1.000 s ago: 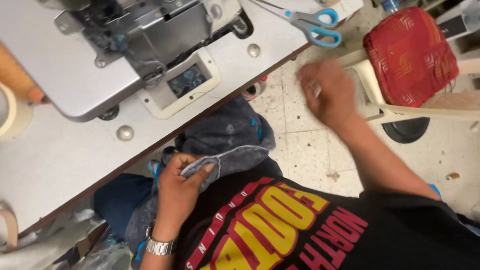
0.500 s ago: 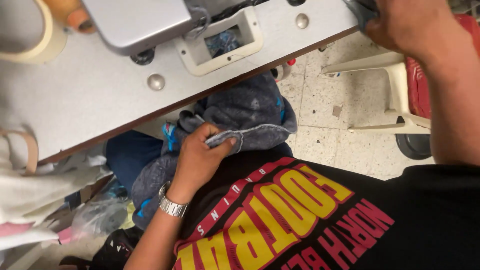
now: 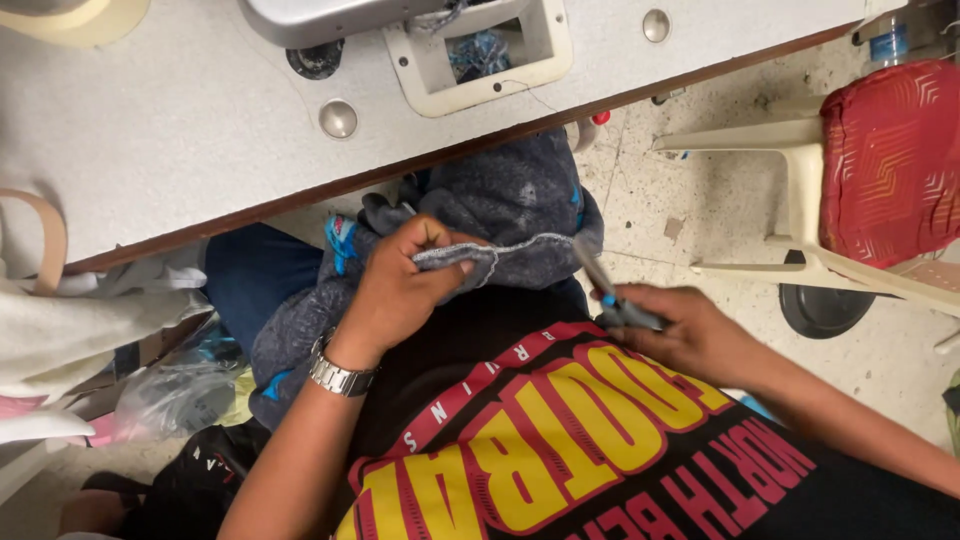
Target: Trimming loose threads from a garment using scissors at a sewing workstation
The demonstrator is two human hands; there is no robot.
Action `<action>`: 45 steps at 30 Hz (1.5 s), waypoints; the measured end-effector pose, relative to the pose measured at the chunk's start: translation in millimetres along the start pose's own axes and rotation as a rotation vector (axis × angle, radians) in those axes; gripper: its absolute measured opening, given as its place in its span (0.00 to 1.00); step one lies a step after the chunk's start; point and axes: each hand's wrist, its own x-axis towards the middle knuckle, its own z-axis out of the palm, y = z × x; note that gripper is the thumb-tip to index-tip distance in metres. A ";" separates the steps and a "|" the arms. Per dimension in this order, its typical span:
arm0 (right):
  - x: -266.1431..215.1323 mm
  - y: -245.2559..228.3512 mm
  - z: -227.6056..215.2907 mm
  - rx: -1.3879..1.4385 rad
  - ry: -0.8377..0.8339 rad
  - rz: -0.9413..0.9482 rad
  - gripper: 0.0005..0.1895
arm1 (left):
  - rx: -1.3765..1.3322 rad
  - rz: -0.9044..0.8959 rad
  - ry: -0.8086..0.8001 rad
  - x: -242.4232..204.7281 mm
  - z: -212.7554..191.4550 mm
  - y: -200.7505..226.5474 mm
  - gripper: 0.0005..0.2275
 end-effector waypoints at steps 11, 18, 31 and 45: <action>6.8 -7.1 -23.5 0.641 -0.205 -0.193 0.37 | -0.123 0.122 0.066 -8.9 2.5 -6.1 0.10; 55.0 -5.0 -77.1 -0.012 0.010 -0.327 0.54 | -0.046 0.124 0.102 -12.1 -0.2 -12.4 0.10; 136.1 8.6 -75.5 -0.374 -0.116 -0.587 0.43 | -0.302 0.148 0.118 -18.0 -3.8 -23.3 0.11; 133.0 10.3 -69.8 -0.271 -0.160 -0.560 0.39 | -0.491 0.145 0.171 -12.0 -10.4 -42.8 0.10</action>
